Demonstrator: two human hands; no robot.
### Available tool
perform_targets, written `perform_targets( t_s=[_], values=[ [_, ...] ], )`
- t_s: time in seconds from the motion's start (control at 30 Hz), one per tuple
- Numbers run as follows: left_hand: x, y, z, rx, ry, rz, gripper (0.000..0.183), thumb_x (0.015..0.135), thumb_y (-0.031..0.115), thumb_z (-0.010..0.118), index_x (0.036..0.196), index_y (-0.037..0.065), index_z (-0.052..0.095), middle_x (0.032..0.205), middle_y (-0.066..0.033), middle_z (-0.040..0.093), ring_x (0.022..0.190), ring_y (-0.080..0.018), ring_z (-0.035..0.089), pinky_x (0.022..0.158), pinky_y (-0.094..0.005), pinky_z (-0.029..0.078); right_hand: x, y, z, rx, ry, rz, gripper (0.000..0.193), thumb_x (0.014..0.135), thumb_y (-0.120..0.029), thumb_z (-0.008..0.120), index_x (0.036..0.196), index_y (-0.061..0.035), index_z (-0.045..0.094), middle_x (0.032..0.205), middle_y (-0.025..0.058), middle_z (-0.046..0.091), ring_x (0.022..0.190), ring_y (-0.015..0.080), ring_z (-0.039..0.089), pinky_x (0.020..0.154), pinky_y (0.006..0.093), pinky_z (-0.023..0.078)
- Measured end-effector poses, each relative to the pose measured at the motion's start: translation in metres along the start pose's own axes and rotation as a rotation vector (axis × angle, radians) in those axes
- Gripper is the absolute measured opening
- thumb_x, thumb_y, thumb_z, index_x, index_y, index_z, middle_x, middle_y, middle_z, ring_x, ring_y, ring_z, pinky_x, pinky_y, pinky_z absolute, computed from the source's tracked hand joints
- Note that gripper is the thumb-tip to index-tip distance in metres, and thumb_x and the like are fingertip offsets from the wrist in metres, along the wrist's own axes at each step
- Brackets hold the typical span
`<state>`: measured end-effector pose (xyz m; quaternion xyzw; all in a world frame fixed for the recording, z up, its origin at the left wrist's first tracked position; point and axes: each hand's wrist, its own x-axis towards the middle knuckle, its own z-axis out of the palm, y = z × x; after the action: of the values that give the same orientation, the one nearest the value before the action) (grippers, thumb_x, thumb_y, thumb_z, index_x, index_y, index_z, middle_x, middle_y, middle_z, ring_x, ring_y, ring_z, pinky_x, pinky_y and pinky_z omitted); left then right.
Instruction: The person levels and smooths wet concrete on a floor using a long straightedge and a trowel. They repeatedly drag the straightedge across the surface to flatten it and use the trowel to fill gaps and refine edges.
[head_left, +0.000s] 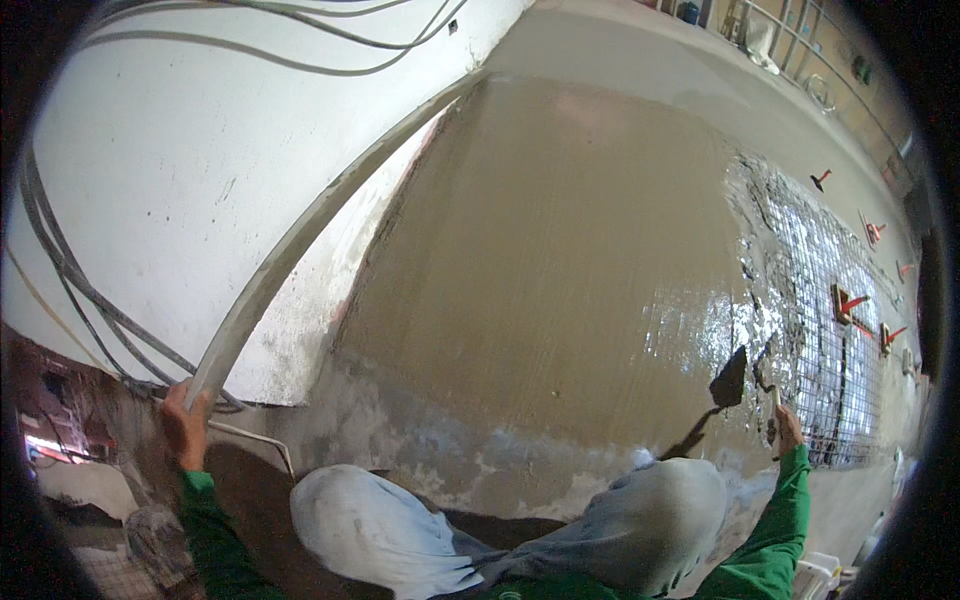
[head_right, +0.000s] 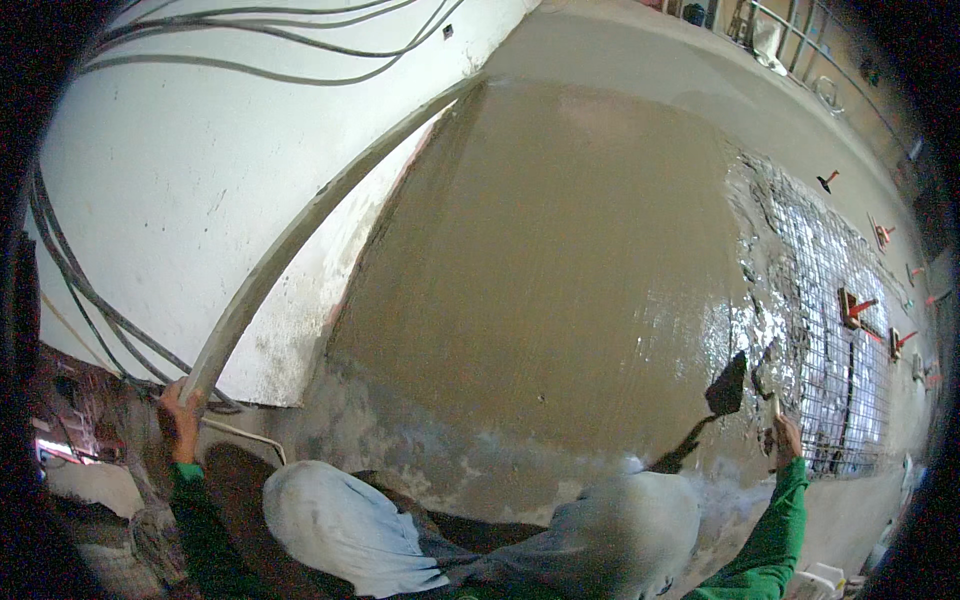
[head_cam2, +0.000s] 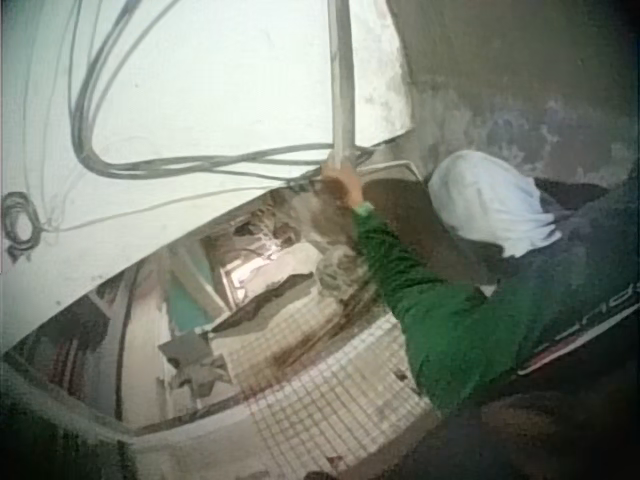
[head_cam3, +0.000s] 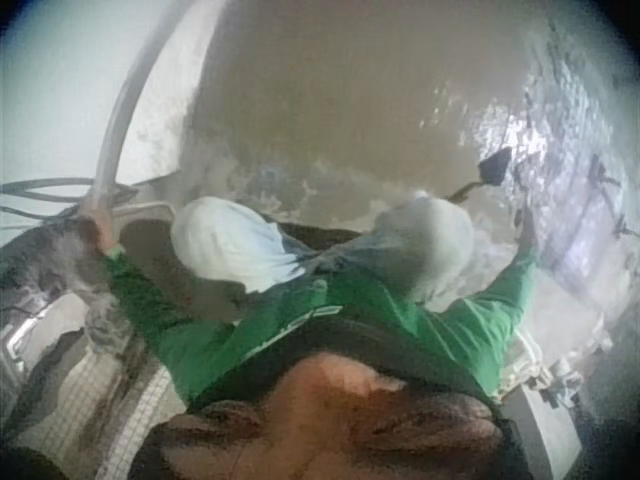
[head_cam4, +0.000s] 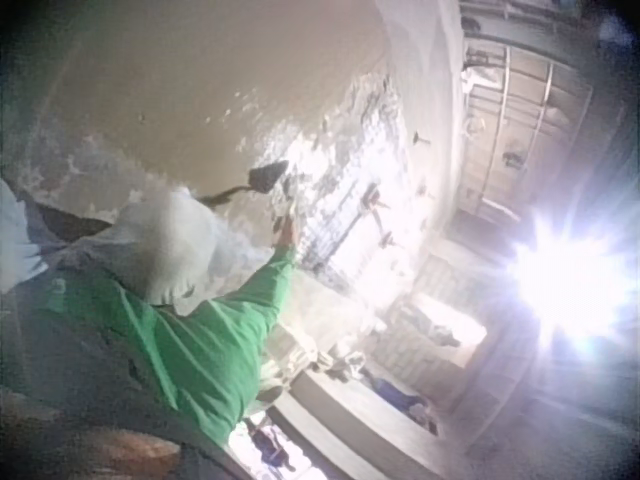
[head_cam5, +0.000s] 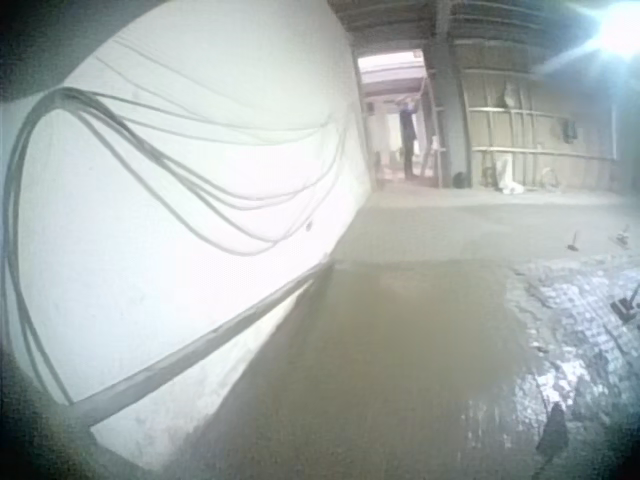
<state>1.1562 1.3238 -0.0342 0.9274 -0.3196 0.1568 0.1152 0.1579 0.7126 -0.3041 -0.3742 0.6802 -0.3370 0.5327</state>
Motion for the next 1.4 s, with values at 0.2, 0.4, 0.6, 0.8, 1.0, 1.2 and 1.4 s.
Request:
perform_targets(
  t_s=[0.2, 0.4, 0.6, 0.8, 1.0, 1.2, 1.4],
  values=[
    [0.011, -0.002, -0.002, -0.02, -0.027, 0.038, 0.036, 0.09, 0.017, 0.074, 0.116, -0.008, 0.071, 0.107, -0.0274, 0.071, 0.099, -0.0439, 0.067, 0.091, -0.0496, 0.051, 0.009, -0.003, 0.008, -0.215, -0.188, -0.002, 0.036, 0.102, -0.039, 0.065, 0.113, -0.0057, 0.062, 0.077, 0.0061, 0.062, 0.058, 0.0182, 0.058, 0.051, 0.0365, 0.049],
    [0.007, 0.002, 0.003, -0.033, -0.11, -0.045, 0.037, 0.089, 0.015, 0.072, 0.118, -0.007, 0.072, 0.108, -0.028, 0.071, 0.101, -0.0435, 0.067, 0.093, -0.0502, 0.05, -0.001, -0.009, 0.034, -0.257, -0.071, 0.098, 0.036, 0.101, -0.041, 0.064, 0.113, -0.0076, 0.06, 0.075, 0.0067, 0.062, 0.054, 0.0186, 0.056, 0.047, 0.0361, 0.045],
    [0.009, -0.011, 0.005, 0.003, -0.103, -0.025, 0.036, 0.089, 0.014, 0.07, 0.118, -0.007, 0.072, 0.109, -0.0293, 0.071, 0.103, -0.0453, 0.068, 0.094, -0.0496, 0.051, 0.007, -0.015, 0.045, -0.21, -0.094, 0.105, 0.032, 0.103, -0.035, 0.062, 0.114, -0.0055, 0.064, 0.072, 0.0047, 0.06, 0.053, 0.0183, 0.055, 0.047, 0.036, 0.045],
    [-0.003, -0.036, 0.025, 0.064, 0.132, -0.053, 0.034, 0.093, 0.015, 0.071, 0.118, -0.007, 0.072, 0.108, -0.0259, 0.074, 0.103, -0.0425, 0.069, 0.097, -0.0479, 0.051, -0.029, -0.093, 0.1, -0.412, -0.233, 0.035, 0.032, 0.102, -0.032, 0.061, 0.119, -0.0045, 0.062, 0.072, 0.002, 0.058, 0.053, 0.0161, 0.055, 0.047, 0.0345, 0.046],
    [0.01, -0.05, 0.019, -0.255, -0.193, -0.273, 0.039, 0.092, 0.015, 0.074, 0.124, -0.006, 0.069, 0.117, -0.0259, 0.071, 0.105, -0.0412, 0.069, 0.091, -0.0477, 0.054, -0.09, -0.199, 0.259, -0.498, -0.443, -0.067, 0.032, 0.105, -0.04, 0.06, 0.102, -0.0075, 0.06, 0.073, -0.0002, 0.055, 0.058, 0.0114, 0.054, 0.05, 0.0297, 0.044],
    [-0.008, -0.074, 0.016, -0.069, -0.218, -0.201, 0.041, 0.092, 0.015, 0.077, 0.126, -0.005, 0.07, 0.126, -0.0304, 0.068, 0.113, -0.0404, 0.068, 0.096, -0.0453, 0.055, -0.089, -0.272, 0.498, -0.645, -0.877, -0.394, 0.033, 0.11, -0.038, 0.053, 0.095, -0.009, 0.059, 0.076, -0.0021, 0.057, 0.063, 0.0086, 0.052, 0.056, 0.029, 0.045],
    [-0.003, -0.082, 0.016, -0.156, -0.257, -0.292, 0.036, 0.099, 0.023, 0.067, 0.125, -0.001, 0.069, 0.114, -0.0199, 0.073, 0.102, -0.032, 0.071, 0.095, -0.043, 0.056, -0.053, -0.304, 0.81, -0.747, -0.959, -0.497, 0.035, 0.111, -0.039, 0.051, 0.098, -0.0098, 0.064, 0.086, 0.0005, 0.066, 0.073, 0.0124, 0.061, 0.061, 0.0314, 0.051]
  ],
)
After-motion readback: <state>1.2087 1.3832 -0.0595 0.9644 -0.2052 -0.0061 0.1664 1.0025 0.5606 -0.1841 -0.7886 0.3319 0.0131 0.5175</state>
